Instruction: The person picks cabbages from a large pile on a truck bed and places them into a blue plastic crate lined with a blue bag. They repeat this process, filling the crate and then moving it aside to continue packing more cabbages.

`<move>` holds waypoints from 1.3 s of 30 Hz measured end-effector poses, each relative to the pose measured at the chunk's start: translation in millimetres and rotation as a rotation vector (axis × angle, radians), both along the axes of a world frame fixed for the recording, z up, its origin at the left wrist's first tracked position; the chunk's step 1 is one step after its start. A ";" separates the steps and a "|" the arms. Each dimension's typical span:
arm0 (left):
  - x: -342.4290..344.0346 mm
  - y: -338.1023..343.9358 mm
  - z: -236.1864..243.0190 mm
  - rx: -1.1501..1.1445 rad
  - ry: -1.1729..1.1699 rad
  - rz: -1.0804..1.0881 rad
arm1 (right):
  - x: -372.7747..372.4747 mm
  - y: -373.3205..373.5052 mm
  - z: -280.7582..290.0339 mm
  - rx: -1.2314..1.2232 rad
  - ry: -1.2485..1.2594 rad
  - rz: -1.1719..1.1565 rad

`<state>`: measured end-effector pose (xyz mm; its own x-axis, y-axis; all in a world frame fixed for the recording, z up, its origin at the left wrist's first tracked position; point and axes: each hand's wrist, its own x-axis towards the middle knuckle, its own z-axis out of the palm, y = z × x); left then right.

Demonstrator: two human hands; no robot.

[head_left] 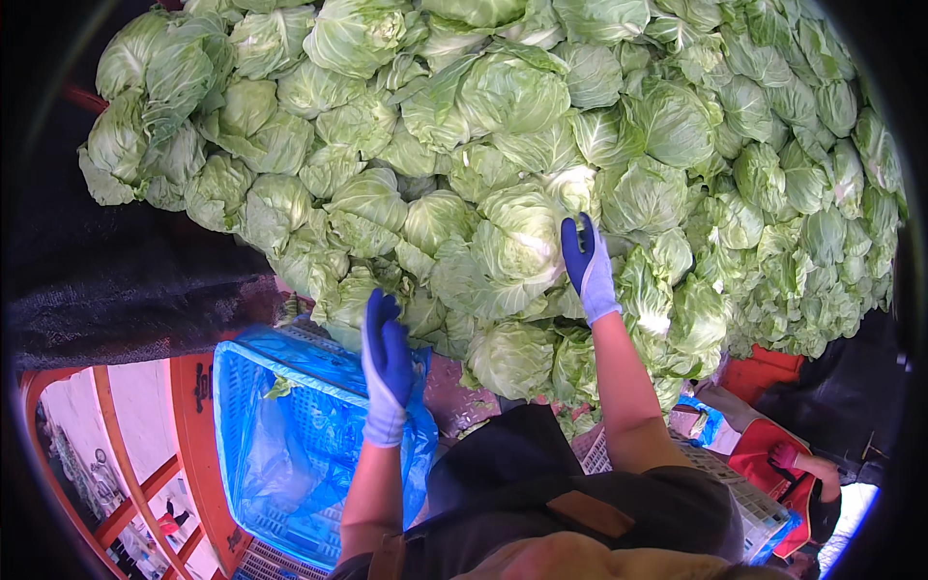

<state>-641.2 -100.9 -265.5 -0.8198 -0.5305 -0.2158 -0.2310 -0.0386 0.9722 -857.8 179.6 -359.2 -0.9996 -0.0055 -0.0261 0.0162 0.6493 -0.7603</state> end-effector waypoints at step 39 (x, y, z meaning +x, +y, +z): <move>271.4 -84.1 -247.1 0.023 -0.552 0.288 | 299.7 -211.3 27.8 -0.433 -0.355 0.595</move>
